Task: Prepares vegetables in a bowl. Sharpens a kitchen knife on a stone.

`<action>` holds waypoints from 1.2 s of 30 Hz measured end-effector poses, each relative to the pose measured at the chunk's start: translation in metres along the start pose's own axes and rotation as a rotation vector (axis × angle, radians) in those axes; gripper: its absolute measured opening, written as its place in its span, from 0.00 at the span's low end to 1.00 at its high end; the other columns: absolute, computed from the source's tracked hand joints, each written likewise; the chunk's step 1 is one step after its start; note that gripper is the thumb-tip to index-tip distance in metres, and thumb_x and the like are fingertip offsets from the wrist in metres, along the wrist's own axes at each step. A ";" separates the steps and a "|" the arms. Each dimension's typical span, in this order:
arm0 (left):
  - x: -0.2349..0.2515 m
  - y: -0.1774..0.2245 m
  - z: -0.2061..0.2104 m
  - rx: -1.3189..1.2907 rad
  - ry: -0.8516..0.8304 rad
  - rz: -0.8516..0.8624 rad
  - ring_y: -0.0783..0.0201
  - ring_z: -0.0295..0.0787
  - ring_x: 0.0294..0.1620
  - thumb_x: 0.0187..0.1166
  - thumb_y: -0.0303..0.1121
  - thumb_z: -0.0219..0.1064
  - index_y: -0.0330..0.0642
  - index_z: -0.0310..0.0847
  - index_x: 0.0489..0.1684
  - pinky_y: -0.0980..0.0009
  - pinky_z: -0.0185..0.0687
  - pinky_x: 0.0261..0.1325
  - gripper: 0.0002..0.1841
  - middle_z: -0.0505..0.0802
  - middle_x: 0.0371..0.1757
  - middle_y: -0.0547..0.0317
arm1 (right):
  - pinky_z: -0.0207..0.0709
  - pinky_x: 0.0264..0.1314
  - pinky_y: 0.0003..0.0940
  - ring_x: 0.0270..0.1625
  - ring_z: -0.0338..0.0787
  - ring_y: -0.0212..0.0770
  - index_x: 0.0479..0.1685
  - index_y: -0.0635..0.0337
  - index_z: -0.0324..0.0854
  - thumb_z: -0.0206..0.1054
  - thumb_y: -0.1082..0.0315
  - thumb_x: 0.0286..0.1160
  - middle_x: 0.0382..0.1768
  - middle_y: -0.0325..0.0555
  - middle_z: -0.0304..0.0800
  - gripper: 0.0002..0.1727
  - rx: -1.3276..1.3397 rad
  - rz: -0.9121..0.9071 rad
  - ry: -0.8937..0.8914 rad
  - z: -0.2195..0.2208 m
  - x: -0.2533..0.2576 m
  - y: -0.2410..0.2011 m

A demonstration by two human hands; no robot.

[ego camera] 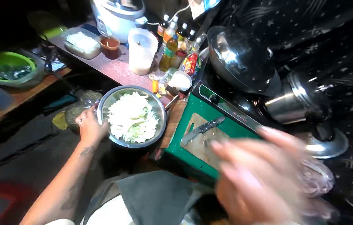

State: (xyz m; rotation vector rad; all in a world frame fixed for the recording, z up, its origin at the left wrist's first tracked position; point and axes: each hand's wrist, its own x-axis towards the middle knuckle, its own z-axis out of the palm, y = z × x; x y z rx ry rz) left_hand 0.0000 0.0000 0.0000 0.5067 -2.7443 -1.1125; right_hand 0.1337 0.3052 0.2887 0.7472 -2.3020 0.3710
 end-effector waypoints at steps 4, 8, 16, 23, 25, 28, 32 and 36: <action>0.008 -0.026 0.012 -0.299 -0.190 -0.285 0.31 0.80 0.73 0.75 0.39 0.78 0.35 0.52 0.90 0.33 0.73 0.74 0.45 0.80 0.74 0.25 | 0.81 0.68 0.56 0.60 0.91 0.55 0.73 0.61 0.79 0.57 0.65 0.89 0.58 0.58 0.90 0.19 0.191 0.393 -0.682 0.185 0.013 0.104; 0.014 -0.021 0.031 -0.566 -0.203 -0.475 0.42 0.86 0.64 0.74 0.25 0.72 0.36 0.62 0.84 0.43 0.81 0.66 0.36 0.85 0.66 0.30 | 0.72 0.80 0.58 0.76 0.80 0.63 0.85 0.67 0.63 0.61 0.63 0.87 0.74 0.70 0.78 0.31 0.219 0.997 -1.064 0.332 -0.031 0.150; 0.028 -0.028 0.010 -0.864 -0.146 -0.516 0.56 0.90 0.53 0.66 0.10 0.62 0.41 0.66 0.84 0.57 0.88 0.52 0.38 0.87 0.65 0.41 | 0.74 0.74 0.56 0.69 0.83 0.60 0.69 0.72 0.75 0.70 0.63 0.81 0.65 0.69 0.83 0.25 0.341 1.348 -0.743 0.344 -0.049 0.137; 0.025 0.046 -0.039 -1.040 -0.208 -0.385 0.60 0.93 0.49 0.82 0.22 0.62 0.41 0.72 0.78 0.61 0.91 0.51 0.24 0.91 0.56 0.48 | 0.80 0.56 0.48 0.50 0.85 0.48 0.59 0.70 0.76 0.59 0.57 0.91 0.50 0.60 0.83 0.20 0.485 1.464 -0.221 0.259 -0.042 0.124; 0.028 0.066 -0.050 -1.026 -0.240 -0.371 0.61 0.93 0.49 0.88 0.30 0.59 0.46 0.72 0.81 0.60 0.91 0.52 0.22 0.92 0.57 0.49 | 0.82 0.55 0.46 0.49 0.86 0.47 0.60 0.70 0.76 0.59 0.59 0.91 0.50 0.60 0.84 0.19 0.526 1.510 -0.069 0.243 -0.043 0.114; 0.031 0.096 -0.055 -1.001 -0.301 -0.349 0.62 0.92 0.47 0.90 0.33 0.57 0.47 0.73 0.79 0.61 0.90 0.51 0.20 0.91 0.55 0.50 | 0.83 0.56 0.41 0.50 0.87 0.42 0.62 0.69 0.77 0.60 0.60 0.90 0.52 0.57 0.85 0.18 0.606 1.548 0.110 0.213 -0.058 0.110; 0.009 0.142 -0.033 -0.927 -0.458 -0.260 0.63 0.91 0.45 0.93 0.37 0.55 0.45 0.74 0.76 0.62 0.89 0.50 0.18 0.91 0.50 0.51 | 0.81 0.57 0.40 0.51 0.85 0.40 0.63 0.69 0.78 0.58 0.59 0.92 0.52 0.56 0.85 0.19 0.506 1.636 0.296 0.168 -0.089 0.119; -0.002 0.172 -0.008 -0.921 -0.538 -0.203 0.66 0.92 0.50 0.96 0.48 0.44 0.48 0.73 0.78 0.62 0.90 0.55 0.23 0.92 0.53 0.56 | 0.81 0.64 0.41 0.58 0.87 0.42 0.71 0.67 0.77 0.51 0.56 0.95 0.60 0.58 0.86 0.24 0.510 1.694 0.414 0.129 -0.118 0.125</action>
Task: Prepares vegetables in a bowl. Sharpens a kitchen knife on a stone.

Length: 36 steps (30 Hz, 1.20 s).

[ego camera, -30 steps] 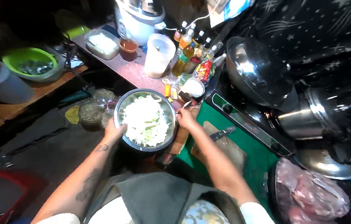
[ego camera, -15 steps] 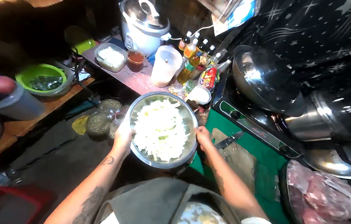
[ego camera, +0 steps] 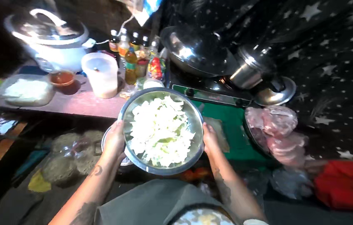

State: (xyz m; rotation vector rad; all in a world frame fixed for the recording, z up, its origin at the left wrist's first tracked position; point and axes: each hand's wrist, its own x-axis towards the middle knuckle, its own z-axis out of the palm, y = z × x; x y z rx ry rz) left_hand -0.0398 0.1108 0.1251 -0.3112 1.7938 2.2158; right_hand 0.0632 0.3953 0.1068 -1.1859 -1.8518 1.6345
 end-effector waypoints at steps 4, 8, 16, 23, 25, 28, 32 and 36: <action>0.023 -0.038 0.044 0.063 -0.181 -0.018 0.58 0.88 0.63 0.96 0.54 0.37 0.46 0.69 0.83 0.51 0.84 0.66 0.30 0.89 0.65 0.49 | 0.80 0.69 0.45 0.64 0.86 0.47 0.71 0.69 0.76 0.49 0.55 0.96 0.64 0.61 0.85 0.26 -0.048 0.033 0.095 -0.044 0.026 0.017; 0.002 -0.033 0.085 0.031 -0.251 0.006 0.64 0.91 0.58 0.97 0.49 0.33 0.44 0.69 0.80 0.60 0.89 0.61 0.28 0.91 0.60 0.53 | 0.78 0.70 0.43 0.64 0.86 0.44 0.72 0.70 0.76 0.47 0.56 0.97 0.64 0.61 0.85 0.26 -0.039 -0.061 0.175 -0.089 0.025 0.002; 0.016 -0.079 0.126 0.077 -0.340 -0.036 0.60 0.90 0.61 0.97 0.49 0.30 0.42 0.67 0.82 0.57 0.87 0.64 0.29 0.89 0.64 0.49 | 0.80 0.66 0.42 0.59 0.87 0.44 0.66 0.70 0.79 0.47 0.55 0.96 0.59 0.60 0.86 0.26 -0.020 0.021 0.181 -0.124 0.063 0.045; -0.014 -0.062 0.136 0.152 -0.243 -0.023 0.63 0.89 0.58 0.97 0.48 0.34 0.46 0.67 0.83 0.60 0.87 0.61 0.27 0.90 0.62 0.53 | 0.81 0.63 0.42 0.56 0.87 0.43 0.68 0.70 0.78 0.48 0.55 0.96 0.57 0.60 0.86 0.25 0.015 0.035 0.172 -0.133 0.059 0.057; -0.002 -0.069 0.136 0.175 -0.254 -0.028 0.62 0.89 0.61 0.98 0.48 0.34 0.44 0.67 0.83 0.59 0.86 0.64 0.27 0.89 0.65 0.51 | 0.82 0.62 0.42 0.55 0.88 0.43 0.66 0.70 0.79 0.49 0.55 0.96 0.56 0.60 0.87 0.25 0.004 0.046 0.152 -0.130 0.067 0.061; -0.009 -0.064 0.133 0.187 -0.241 -0.033 0.64 0.90 0.55 0.98 0.48 0.33 0.44 0.71 0.78 0.62 0.87 0.59 0.27 0.91 0.58 0.53 | 0.81 0.60 0.40 0.53 0.87 0.40 0.64 0.69 0.80 0.48 0.55 0.96 0.54 0.57 0.87 0.25 0.030 0.069 0.157 -0.130 0.058 0.058; -0.021 -0.049 0.138 0.081 -0.189 0.017 0.66 0.92 0.49 0.97 0.48 0.35 0.47 0.71 0.77 0.63 0.90 0.53 0.25 0.92 0.51 0.57 | 0.82 0.64 0.36 0.57 0.87 0.36 0.68 0.70 0.78 0.48 0.56 0.96 0.58 0.55 0.87 0.25 0.108 -0.055 0.181 -0.130 0.056 0.046; -0.001 -0.069 0.131 0.198 -0.242 -0.031 0.63 0.89 0.55 0.96 0.53 0.32 0.49 0.69 0.79 0.58 0.86 0.58 0.28 0.90 0.58 0.55 | 0.83 0.60 0.40 0.53 0.88 0.40 0.64 0.70 0.80 0.49 0.54 0.96 0.54 0.57 0.87 0.25 0.051 0.020 0.141 -0.121 0.076 0.063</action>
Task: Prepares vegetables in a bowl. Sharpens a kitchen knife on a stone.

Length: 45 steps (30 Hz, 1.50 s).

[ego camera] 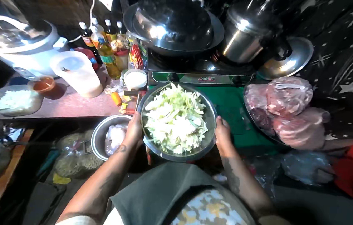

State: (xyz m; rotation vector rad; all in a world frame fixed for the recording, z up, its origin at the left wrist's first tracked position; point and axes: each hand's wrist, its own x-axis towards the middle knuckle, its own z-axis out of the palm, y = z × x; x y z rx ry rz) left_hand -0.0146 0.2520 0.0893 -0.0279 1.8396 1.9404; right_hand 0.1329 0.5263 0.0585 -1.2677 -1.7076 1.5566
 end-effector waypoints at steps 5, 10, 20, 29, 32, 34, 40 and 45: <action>-0.003 0.003 -0.011 -0.008 -0.005 0.003 0.62 0.90 0.55 0.94 0.59 0.32 0.52 0.73 0.76 0.55 0.88 0.57 0.31 0.92 0.57 0.56 | 0.83 0.58 0.37 0.50 0.88 0.37 0.60 0.69 0.81 0.50 0.55 0.95 0.49 0.54 0.88 0.24 0.006 -0.029 0.041 -0.004 -0.014 -0.014; -0.001 -0.001 -0.003 -0.078 0.030 -0.042 0.63 0.90 0.54 0.95 0.55 0.36 0.51 0.68 0.81 0.56 0.88 0.56 0.28 0.91 0.57 0.55 | 0.81 0.64 0.43 0.58 0.87 0.43 0.68 0.69 0.79 0.48 0.54 0.96 0.57 0.59 0.86 0.26 -0.062 0.010 0.020 0.005 -0.009 0.007; -0.006 0.008 -0.001 -0.033 0.107 -0.003 0.65 0.90 0.41 0.97 0.47 0.39 0.44 0.74 0.72 0.63 0.88 0.44 0.23 0.90 0.44 0.55 | 0.82 0.62 0.39 0.55 0.87 0.38 0.64 0.69 0.79 0.48 0.55 0.96 0.54 0.56 0.87 0.24 0.036 -0.029 0.040 0.000 -0.025 -0.004; -0.012 0.020 0.002 -0.063 0.087 0.015 0.63 0.93 0.46 0.97 0.48 0.41 0.42 0.75 0.73 0.62 0.91 0.50 0.24 0.93 0.48 0.53 | 0.83 0.61 0.38 0.53 0.88 0.37 0.63 0.69 0.80 0.48 0.55 0.96 0.53 0.54 0.88 0.25 0.031 -0.045 0.063 -0.009 -0.028 -0.014; -0.015 0.015 0.006 -0.004 0.119 0.010 0.63 0.90 0.44 0.96 0.50 0.41 0.45 0.74 0.74 0.61 0.87 0.49 0.25 0.90 0.47 0.52 | 0.83 0.58 0.37 0.50 0.87 0.36 0.62 0.68 0.80 0.47 0.55 0.96 0.50 0.53 0.87 0.25 0.002 -0.022 0.042 -0.008 -0.025 -0.007; -0.009 0.008 0.004 0.071 0.100 -0.024 0.58 0.90 0.53 0.96 0.52 0.39 0.44 0.73 0.78 0.56 0.86 0.58 0.28 0.91 0.55 0.47 | 0.81 0.60 0.42 0.54 0.87 0.42 0.63 0.69 0.81 0.48 0.54 0.96 0.53 0.57 0.87 0.26 -0.050 0.037 0.015 -0.008 -0.019 -0.001; -0.023 0.021 0.005 0.027 0.087 -0.006 0.64 0.92 0.47 0.97 0.50 0.39 0.44 0.74 0.75 0.62 0.89 0.52 0.26 0.92 0.49 0.53 | 0.84 0.58 0.37 0.51 0.88 0.37 0.62 0.69 0.80 0.49 0.55 0.96 0.51 0.54 0.88 0.25 0.034 -0.033 0.039 -0.019 -0.028 -0.011; 0.002 0.000 0.009 -0.047 0.042 0.054 0.62 0.90 0.52 0.96 0.52 0.42 0.51 0.71 0.79 0.57 0.88 0.55 0.25 0.91 0.55 0.55 | 0.85 0.59 0.35 0.51 0.89 0.35 0.65 0.70 0.79 0.48 0.56 0.96 0.52 0.53 0.88 0.24 0.096 -0.094 0.059 -0.016 -0.012 -0.002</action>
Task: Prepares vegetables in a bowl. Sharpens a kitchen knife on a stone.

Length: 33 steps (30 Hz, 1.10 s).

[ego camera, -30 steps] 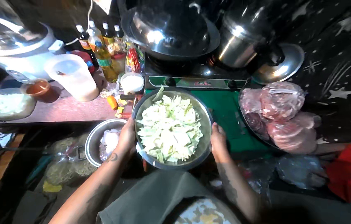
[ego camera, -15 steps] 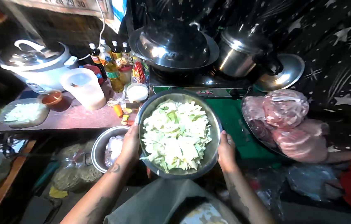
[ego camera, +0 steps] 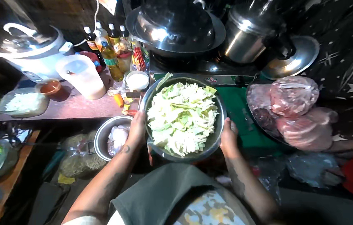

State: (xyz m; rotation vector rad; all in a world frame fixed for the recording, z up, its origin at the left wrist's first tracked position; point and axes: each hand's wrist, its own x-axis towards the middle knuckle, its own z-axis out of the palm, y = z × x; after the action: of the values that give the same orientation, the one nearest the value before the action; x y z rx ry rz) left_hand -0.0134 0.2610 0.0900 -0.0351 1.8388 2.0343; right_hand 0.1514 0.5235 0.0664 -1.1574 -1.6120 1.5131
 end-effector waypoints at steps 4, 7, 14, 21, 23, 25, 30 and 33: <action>0.018 -0.008 0.006 0.037 -0.019 -0.047 0.59 0.91 0.53 0.96 0.51 0.40 0.44 0.75 0.75 0.56 0.87 0.57 0.27 0.92 0.55 0.50 | 0.82 0.61 0.38 0.54 0.88 0.38 0.65 0.69 0.79 0.49 0.55 0.96 0.54 0.55 0.87 0.25 -0.068 0.064 -0.009 0.003 0.011 0.005; 0.012 -0.003 0.006 0.006 -0.042 -0.058 0.60 0.91 0.54 0.96 0.51 0.40 0.47 0.74 0.77 0.56 0.87 0.57 0.27 0.92 0.57 0.51 | 0.83 0.62 0.37 0.55 0.88 0.37 0.65 0.69 0.79 0.48 0.54 0.96 0.55 0.55 0.87 0.25 -0.043 0.080 0.014 -0.001 0.003 0.001; -0.005 0.010 0.009 0.003 -0.029 -0.038 0.62 0.91 0.54 0.96 0.53 0.40 0.52 0.71 0.80 0.57 0.88 0.57 0.26 0.92 0.57 0.55 | 0.84 0.57 0.35 0.49 0.88 0.36 0.60 0.69 0.81 0.48 0.56 0.96 0.48 0.52 0.88 0.24 -0.030 0.049 0.019 -0.005 0.002 -0.002; -0.004 0.005 -0.003 0.180 -0.062 -0.054 0.62 0.88 0.61 0.97 0.51 0.35 0.46 0.71 0.80 0.56 0.83 0.65 0.29 0.89 0.63 0.51 | 0.83 0.60 0.39 0.53 0.88 0.39 0.63 0.69 0.80 0.49 0.54 0.96 0.53 0.55 0.88 0.25 -0.074 0.112 0.004 -0.011 -0.006 -0.002; -0.014 0.019 0.005 0.028 -0.035 -0.009 0.66 0.92 0.54 0.97 0.51 0.37 0.50 0.72 0.78 0.61 0.89 0.57 0.26 0.93 0.56 0.57 | 0.84 0.61 0.34 0.53 0.89 0.34 0.66 0.69 0.78 0.48 0.56 0.96 0.53 0.52 0.88 0.24 0.005 0.017 0.018 -0.013 -0.009 -0.019; -0.013 0.015 0.008 -0.093 -0.048 0.016 0.66 0.92 0.51 0.96 0.51 0.38 0.54 0.71 0.78 0.61 0.90 0.54 0.24 0.93 0.53 0.60 | 0.86 0.61 0.32 0.53 0.90 0.33 0.67 0.70 0.77 0.47 0.57 0.96 0.53 0.51 0.88 0.24 0.051 -0.031 0.027 -0.010 -0.007 -0.018; 0.011 -0.003 0.007 -0.014 -0.102 -0.093 0.62 0.90 0.56 0.95 0.56 0.36 0.52 0.70 0.80 0.56 0.87 0.58 0.28 0.91 0.60 0.56 | 0.82 0.64 0.42 0.56 0.88 0.42 0.63 0.70 0.80 0.49 0.54 0.96 0.55 0.58 0.87 0.26 -0.116 0.087 0.007 -0.004 0.009 0.001; 0.000 0.008 0.004 -0.032 -0.094 -0.081 0.64 0.90 0.51 0.95 0.56 0.36 0.52 0.72 0.76 0.59 0.88 0.53 0.27 0.92 0.54 0.58 | 0.83 0.61 0.38 0.53 0.88 0.38 0.62 0.70 0.80 0.49 0.55 0.96 0.53 0.55 0.87 0.25 -0.090 0.054 0.019 -0.009 -0.003 -0.009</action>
State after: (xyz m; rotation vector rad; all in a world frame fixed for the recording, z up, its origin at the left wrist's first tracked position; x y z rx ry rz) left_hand -0.0150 0.2646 0.0984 -0.0221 1.7198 1.9763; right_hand 0.1594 0.5250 0.0771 -1.2701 -1.6629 1.4714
